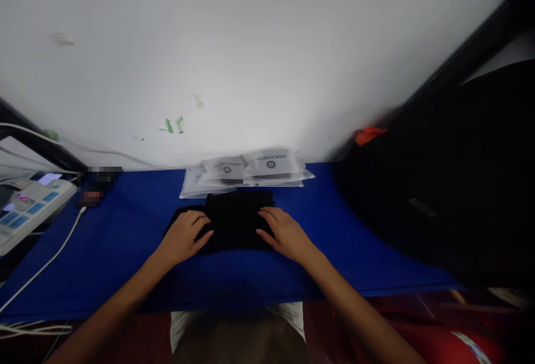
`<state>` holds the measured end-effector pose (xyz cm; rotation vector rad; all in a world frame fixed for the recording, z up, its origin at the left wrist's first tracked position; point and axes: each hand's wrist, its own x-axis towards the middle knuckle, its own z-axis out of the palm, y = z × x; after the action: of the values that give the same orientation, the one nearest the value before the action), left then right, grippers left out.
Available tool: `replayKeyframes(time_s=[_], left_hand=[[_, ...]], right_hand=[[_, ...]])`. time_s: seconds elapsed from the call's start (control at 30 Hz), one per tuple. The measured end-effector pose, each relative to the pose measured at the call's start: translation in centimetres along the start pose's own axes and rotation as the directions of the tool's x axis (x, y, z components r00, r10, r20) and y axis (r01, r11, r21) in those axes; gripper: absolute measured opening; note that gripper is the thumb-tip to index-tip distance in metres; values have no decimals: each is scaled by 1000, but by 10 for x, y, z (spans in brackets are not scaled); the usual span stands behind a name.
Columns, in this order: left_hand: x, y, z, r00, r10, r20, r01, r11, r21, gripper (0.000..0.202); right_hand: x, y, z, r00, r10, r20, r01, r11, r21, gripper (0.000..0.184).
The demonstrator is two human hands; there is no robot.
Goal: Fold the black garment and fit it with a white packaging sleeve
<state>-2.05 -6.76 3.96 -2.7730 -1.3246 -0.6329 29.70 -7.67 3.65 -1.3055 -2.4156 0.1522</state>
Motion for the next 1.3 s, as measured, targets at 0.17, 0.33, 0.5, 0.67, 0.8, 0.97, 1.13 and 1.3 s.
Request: replayKeyframes(time_s=[0.17, 0.33, 0.5, 0.67, 0.8, 0.97, 1.13, 1.3], left_hand=[[-4, -3, 10, 995, -34, 93, 42, 995, -86, 25], [7, -25, 8, 988, -127, 91, 135, 986, -95, 29], [13, -38, -2, 995, -36, 95, 44, 996, -80, 26], [7, -18, -25, 995, 37, -92, -46, 995, -94, 20], [-9, 3, -53, 998, 54, 41, -40, 958, -285, 15], [-22, 20, -70, 834, 11, 552, 282, 851, -443, 18], [1, 26, -44, 929, -44, 368, 217, 870, -442, 24], [18, 21, -1, 977, 30, 213, 12, 981, -191, 60]], right_hand=[[-4, 0, 8, 998, 9, 55, -8, 1000, -18, 35], [1, 8, 9, 999, -8, 43, 8, 1000, 8, 25], [2, 18, 3, 997, -43, 63, 39, 997, 68, 16], [-1, 19, -14, 996, -55, 68, 43, 986, 163, 5], [-15, 3, -42, 988, -53, 144, 10, 959, 282, 10], [-34, -17, -65, 905, -10, 425, -172, 905, 388, 20], [-14, 4, -60, 980, 56, 191, -108, 955, 275, 16], [33, 48, -48, 987, 90, -134, -104, 989, -101, 34]])
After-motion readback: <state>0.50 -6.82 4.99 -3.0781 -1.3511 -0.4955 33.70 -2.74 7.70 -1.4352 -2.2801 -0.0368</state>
